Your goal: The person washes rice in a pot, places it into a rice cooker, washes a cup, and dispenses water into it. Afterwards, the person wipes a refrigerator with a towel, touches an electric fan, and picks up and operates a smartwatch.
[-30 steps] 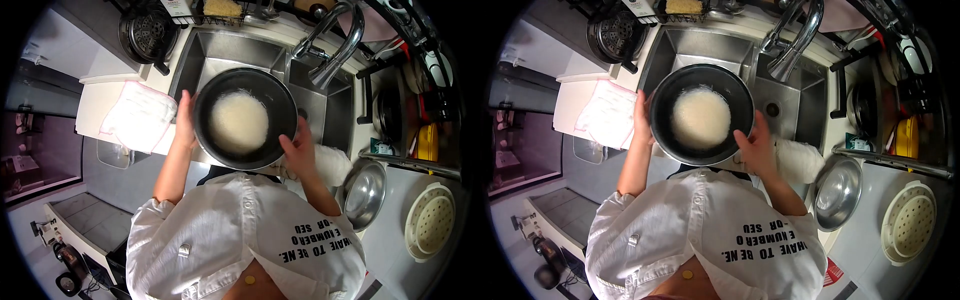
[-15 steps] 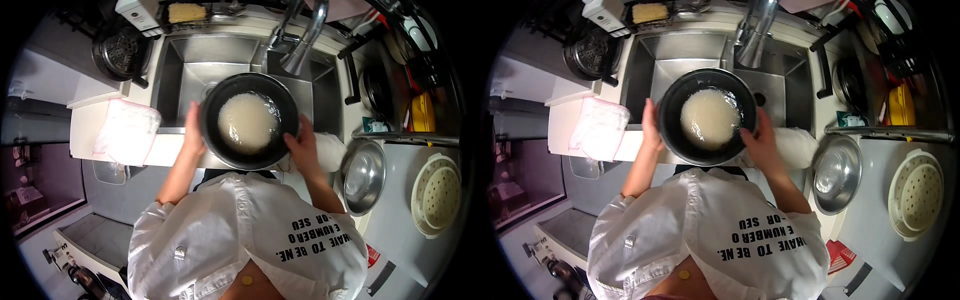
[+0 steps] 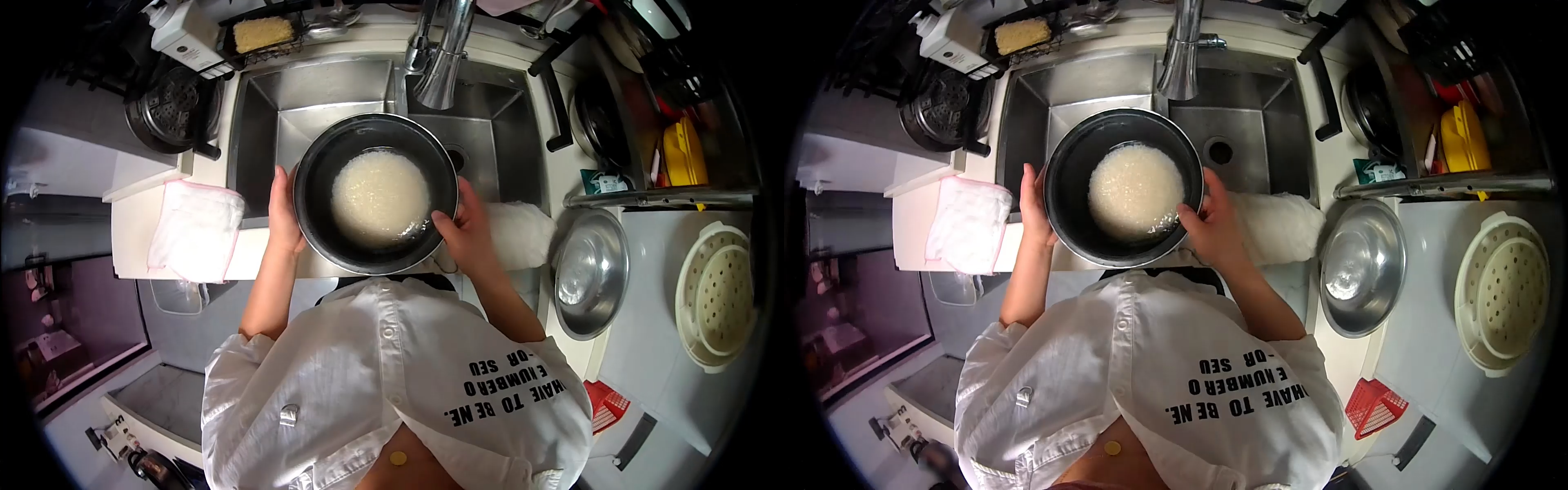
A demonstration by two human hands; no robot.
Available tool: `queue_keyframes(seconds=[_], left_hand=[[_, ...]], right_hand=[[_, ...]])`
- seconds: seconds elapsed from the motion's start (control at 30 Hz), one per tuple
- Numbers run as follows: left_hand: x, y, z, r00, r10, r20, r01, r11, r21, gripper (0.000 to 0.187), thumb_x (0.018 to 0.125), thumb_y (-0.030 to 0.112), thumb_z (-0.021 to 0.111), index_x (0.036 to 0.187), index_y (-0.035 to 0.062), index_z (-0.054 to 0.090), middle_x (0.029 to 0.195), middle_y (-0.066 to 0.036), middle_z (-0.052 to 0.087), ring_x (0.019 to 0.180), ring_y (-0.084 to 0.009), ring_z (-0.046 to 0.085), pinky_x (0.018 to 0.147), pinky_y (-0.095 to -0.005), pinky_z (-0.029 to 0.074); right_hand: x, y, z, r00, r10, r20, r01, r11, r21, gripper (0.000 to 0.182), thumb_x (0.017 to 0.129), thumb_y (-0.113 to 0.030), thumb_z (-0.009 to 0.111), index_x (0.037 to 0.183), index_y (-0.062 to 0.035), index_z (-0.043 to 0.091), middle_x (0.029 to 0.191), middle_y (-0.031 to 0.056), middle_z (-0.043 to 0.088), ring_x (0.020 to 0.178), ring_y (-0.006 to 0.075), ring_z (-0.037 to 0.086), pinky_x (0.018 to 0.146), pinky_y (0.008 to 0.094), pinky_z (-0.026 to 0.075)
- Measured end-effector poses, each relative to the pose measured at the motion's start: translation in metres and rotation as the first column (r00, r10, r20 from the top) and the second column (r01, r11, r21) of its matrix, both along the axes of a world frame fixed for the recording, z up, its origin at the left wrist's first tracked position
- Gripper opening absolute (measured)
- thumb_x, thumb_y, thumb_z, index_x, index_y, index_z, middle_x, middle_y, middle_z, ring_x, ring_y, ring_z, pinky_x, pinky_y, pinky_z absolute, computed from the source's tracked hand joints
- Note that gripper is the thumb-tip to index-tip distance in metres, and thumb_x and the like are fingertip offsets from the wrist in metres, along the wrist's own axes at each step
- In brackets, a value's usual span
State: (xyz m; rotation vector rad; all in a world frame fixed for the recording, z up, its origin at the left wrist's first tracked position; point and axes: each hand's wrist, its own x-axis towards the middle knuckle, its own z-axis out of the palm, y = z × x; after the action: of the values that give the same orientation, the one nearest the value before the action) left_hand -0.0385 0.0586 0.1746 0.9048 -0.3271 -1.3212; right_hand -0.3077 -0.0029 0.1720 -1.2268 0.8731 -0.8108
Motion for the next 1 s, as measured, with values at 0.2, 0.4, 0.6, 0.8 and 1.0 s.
queue_keyframes(seconds=[0.2,0.4,0.6,0.8,1.0], left_hand=[[0.008,0.037,0.005,0.985,0.175,-0.005,-0.175,0.984,-0.025,0.072,0.095,0.057,0.030,0.131,-0.0032,0.044,0.127,-0.016,0.054,0.117,-0.0244,0.053,0.101,-0.0358,0.040],[0.027,0.113,0.004,0.902,0.421,0.096,-0.421,0.907,-0.019,0.073,0.095,0.058,0.028,0.133,-0.0019,0.044,0.128,-0.016,0.053,0.118,-0.0242,0.051,0.103,-0.0355,0.038],[0.080,0.187,0.012,0.796,0.598,0.098,-0.597,0.801,-0.038,0.075,0.095,0.058,0.027,0.135,-0.0038,0.040,0.132,-0.017,0.050,0.121,-0.0241,0.049,0.105,-0.0353,0.035],[0.183,0.240,0.015,0.767,0.621,0.158,-0.611,0.783,-0.115,0.074,0.095,0.058,0.029,0.134,-0.0036,0.042,0.130,-0.016,0.053,0.119,-0.0238,0.051,0.103,-0.0350,0.038],[0.256,0.265,0.019,0.788,0.597,0.152,-0.570,0.800,-0.190,0.065,0.098,0.051,0.026,0.135,-0.0009,0.041,0.131,-0.015,0.051,0.120,-0.0232,0.049,0.104,-0.0356,0.037]], right_hand=[[0.026,-0.004,0.000,0.988,0.149,0.045,-0.149,0.989,0.003,0.060,0.086,0.005,0.053,0.140,-0.0003,0.025,0.107,0.0117,0.063,0.088,0.0102,0.061,0.072,0.0224,0.047],[0.100,0.000,0.005,0.911,0.398,0.106,-0.398,0.917,-0.022,0.060,0.086,0.008,0.050,0.139,0.0054,0.024,0.116,0.0139,0.059,0.099,0.0133,0.059,0.080,0.0232,0.046],[0.193,0.043,0.009,0.853,0.513,0.097,-0.518,0.855,0.025,0.058,0.085,0.007,0.049,0.139,0.0048,0.026,0.115,0.0145,0.060,0.101,0.0149,0.059,0.082,0.0247,0.046],[0.299,0.092,0.009,0.879,0.476,0.030,-0.476,0.879,0.016,0.057,0.084,0.007,0.051,0.137,0.0044,0.031,0.109,0.0136,0.063,0.094,0.0143,0.062,0.078,0.0250,0.049],[0.384,0.117,0.019,0.885,0.465,0.019,-0.464,0.885,-0.033,0.050,0.084,0.004,0.051,0.133,0.0052,0.038,0.108,0.0132,0.064,0.094,0.0161,0.063,0.080,0.0263,0.050]])
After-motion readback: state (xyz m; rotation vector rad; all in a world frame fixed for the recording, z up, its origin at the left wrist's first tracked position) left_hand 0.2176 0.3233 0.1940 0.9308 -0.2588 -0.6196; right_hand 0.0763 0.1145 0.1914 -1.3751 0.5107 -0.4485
